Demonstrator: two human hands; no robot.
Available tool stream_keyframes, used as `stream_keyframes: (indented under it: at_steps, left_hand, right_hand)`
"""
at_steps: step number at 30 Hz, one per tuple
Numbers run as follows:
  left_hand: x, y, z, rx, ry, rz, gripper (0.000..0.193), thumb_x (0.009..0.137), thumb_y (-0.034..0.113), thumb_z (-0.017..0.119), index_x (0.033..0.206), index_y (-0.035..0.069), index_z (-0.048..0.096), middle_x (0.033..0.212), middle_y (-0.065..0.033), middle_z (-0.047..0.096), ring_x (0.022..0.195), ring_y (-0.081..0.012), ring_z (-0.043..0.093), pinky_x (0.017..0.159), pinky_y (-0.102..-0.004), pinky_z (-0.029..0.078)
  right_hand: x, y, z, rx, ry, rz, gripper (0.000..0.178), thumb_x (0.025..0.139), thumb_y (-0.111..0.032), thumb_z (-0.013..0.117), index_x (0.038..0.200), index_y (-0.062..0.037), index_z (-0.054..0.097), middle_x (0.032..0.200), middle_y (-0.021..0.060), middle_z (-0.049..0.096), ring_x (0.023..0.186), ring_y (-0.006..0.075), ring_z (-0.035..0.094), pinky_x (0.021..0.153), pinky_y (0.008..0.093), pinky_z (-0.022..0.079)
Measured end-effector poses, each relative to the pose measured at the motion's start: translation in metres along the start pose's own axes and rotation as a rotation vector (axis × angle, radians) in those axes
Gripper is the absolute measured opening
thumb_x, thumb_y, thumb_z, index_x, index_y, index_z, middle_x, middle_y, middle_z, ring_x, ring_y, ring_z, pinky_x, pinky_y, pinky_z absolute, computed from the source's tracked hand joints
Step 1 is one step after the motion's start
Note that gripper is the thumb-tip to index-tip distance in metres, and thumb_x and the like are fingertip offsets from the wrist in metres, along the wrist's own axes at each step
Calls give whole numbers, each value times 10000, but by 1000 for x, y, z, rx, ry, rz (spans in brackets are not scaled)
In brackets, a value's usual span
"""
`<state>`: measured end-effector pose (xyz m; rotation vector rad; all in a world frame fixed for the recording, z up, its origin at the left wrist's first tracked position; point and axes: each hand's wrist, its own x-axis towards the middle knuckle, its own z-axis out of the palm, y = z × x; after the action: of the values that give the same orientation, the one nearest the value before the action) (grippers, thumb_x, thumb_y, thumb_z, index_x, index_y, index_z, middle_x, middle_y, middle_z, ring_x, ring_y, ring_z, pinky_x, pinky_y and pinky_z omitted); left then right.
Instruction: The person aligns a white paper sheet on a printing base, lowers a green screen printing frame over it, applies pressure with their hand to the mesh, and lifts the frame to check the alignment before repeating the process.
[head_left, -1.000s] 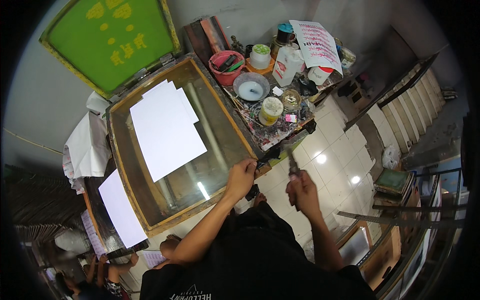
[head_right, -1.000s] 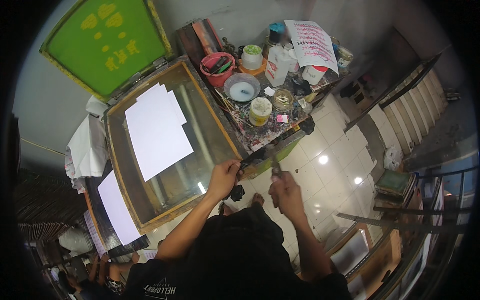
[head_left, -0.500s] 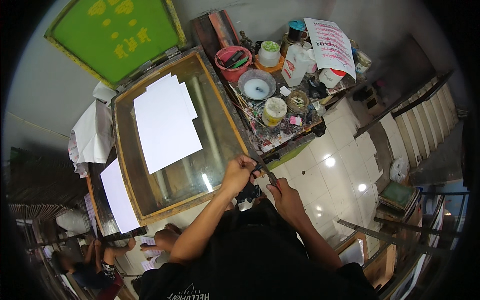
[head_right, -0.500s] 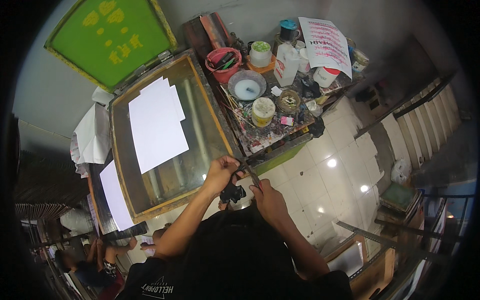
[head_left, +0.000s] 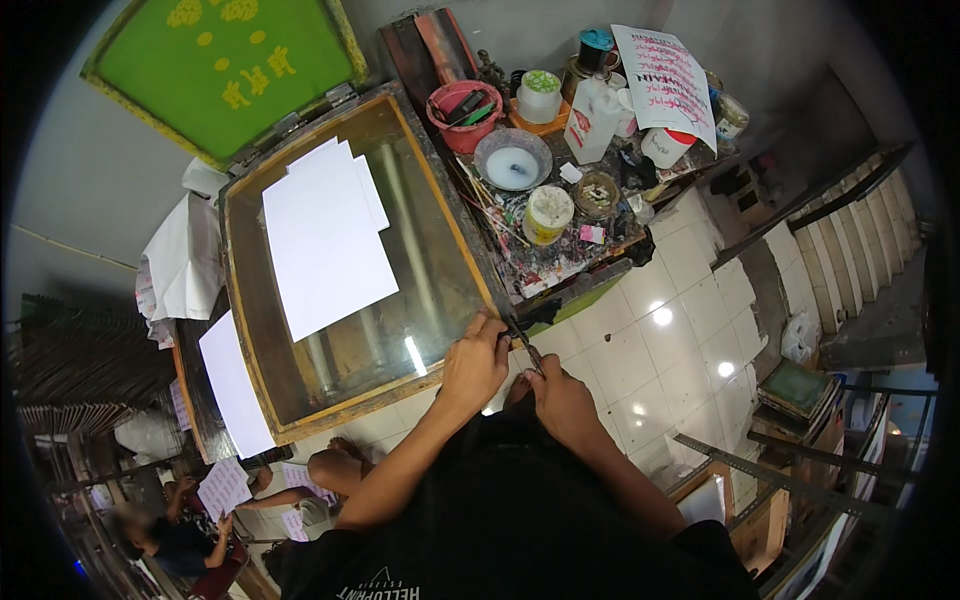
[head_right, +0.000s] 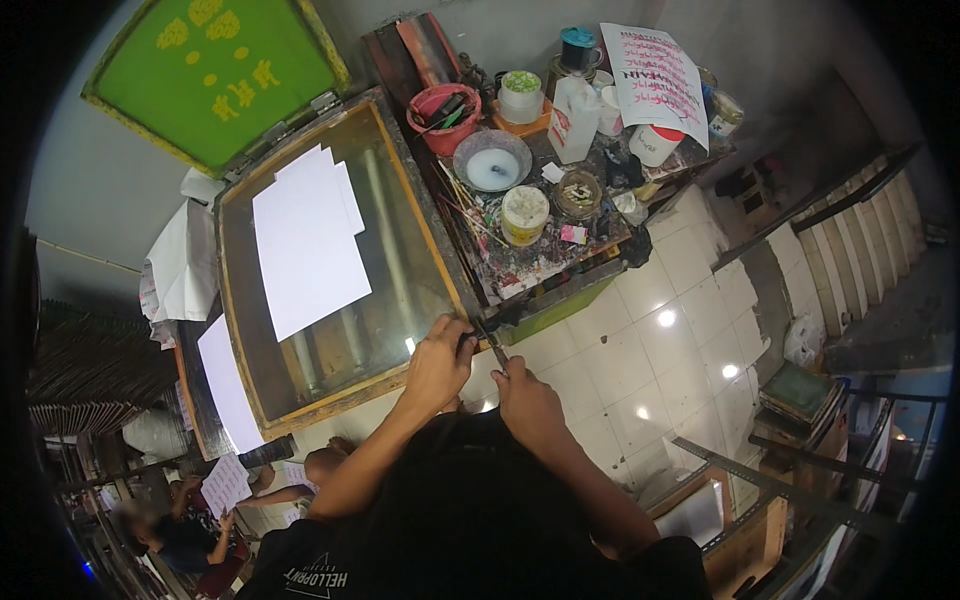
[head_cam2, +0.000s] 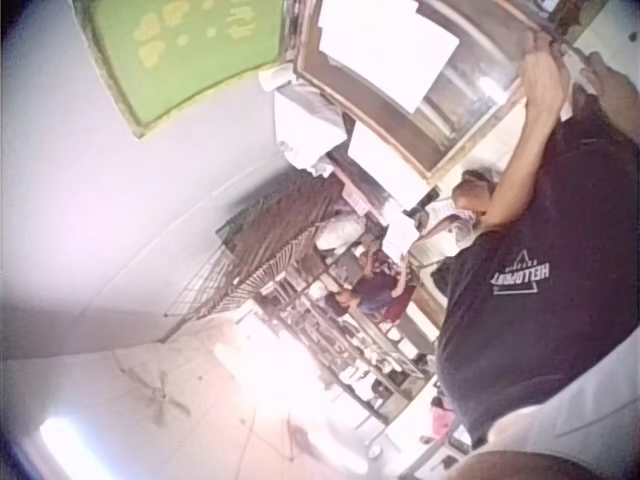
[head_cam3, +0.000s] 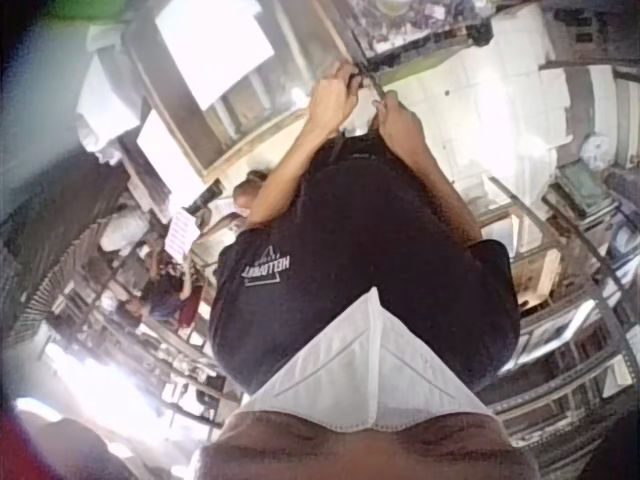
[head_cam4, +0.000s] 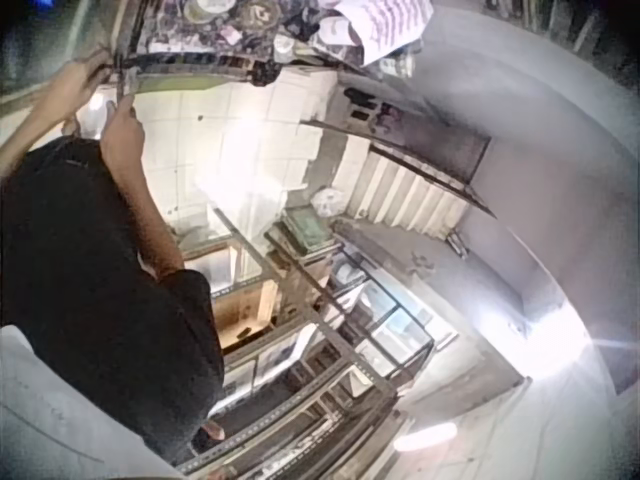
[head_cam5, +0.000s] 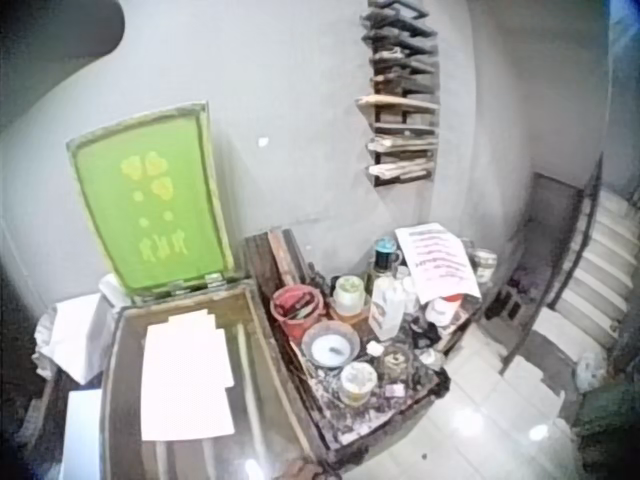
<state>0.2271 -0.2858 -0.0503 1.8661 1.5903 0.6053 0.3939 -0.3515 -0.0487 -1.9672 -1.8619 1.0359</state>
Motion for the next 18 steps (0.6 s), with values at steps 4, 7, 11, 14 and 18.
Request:
stream_keyframes:
  at_steps: [4, 7, 11, 14, 18]
  left_hand:
    - [0, 0, 2, -191, 20, -52, 189, 940, 104, 679, 1054, -45, 704, 1039, -229, 688, 923, -431, 691, 806, -469, 532]
    - [1, 1, 1, -221, 8, -79, 188, 933, 104, 683, 1043, -46, 710, 1042, -226, 692, 933, -434, 691, 817, -468, 535]
    - [-1, 1, 7, -137, 116, -7, 168, 917, 116, 697, 1022, -11, 729, 1025, -188, 699, 893, -417, 705, 809, -475, 551]
    - [-5, 7, 5, -86, 110, -21, 151, 906, 121, 702, 1013, 21, 738, 1024, -151, 700, 842, -405, 711, 787, -485, 562]
    - [-2, 2, 7, -54, 128, 16, 144, 888, 107, 704, 1009, 36, 736, 1051, -130, 695, 813, -393, 711, 747, -474, 569]
  right_hand:
    - [-8, -5, -8, 30, 3, 27, 302, 1079, -306, 522, 1123, -18, 443, 991, 299, 701, 794, 521, 680, 697, 595, 545]
    - [-8, -3, -5, 43, 3, 21, 295, 1077, -296, 528, 1122, -18, 441, 1002, 301, 699, 800, 522, 679, 701, 597, 543]
    - [-6, -2, 4, 33, -14, 37, 290, 1077, -292, 527, 1124, -21, 436, 984, 300, 695, 799, 526, 678, 697, 602, 541]
    - [-5, -7, 4, 3, -31, 67, 282, 1077, -285, 523, 1119, -24, 427, 954, 300, 689, 787, 530, 676, 691, 604, 542]
    - [-6, -6, 12, -25, 3, 63, 274, 1081, -285, 511, 1112, -29, 419, 932, 303, 679, 773, 529, 675, 687, 605, 545]
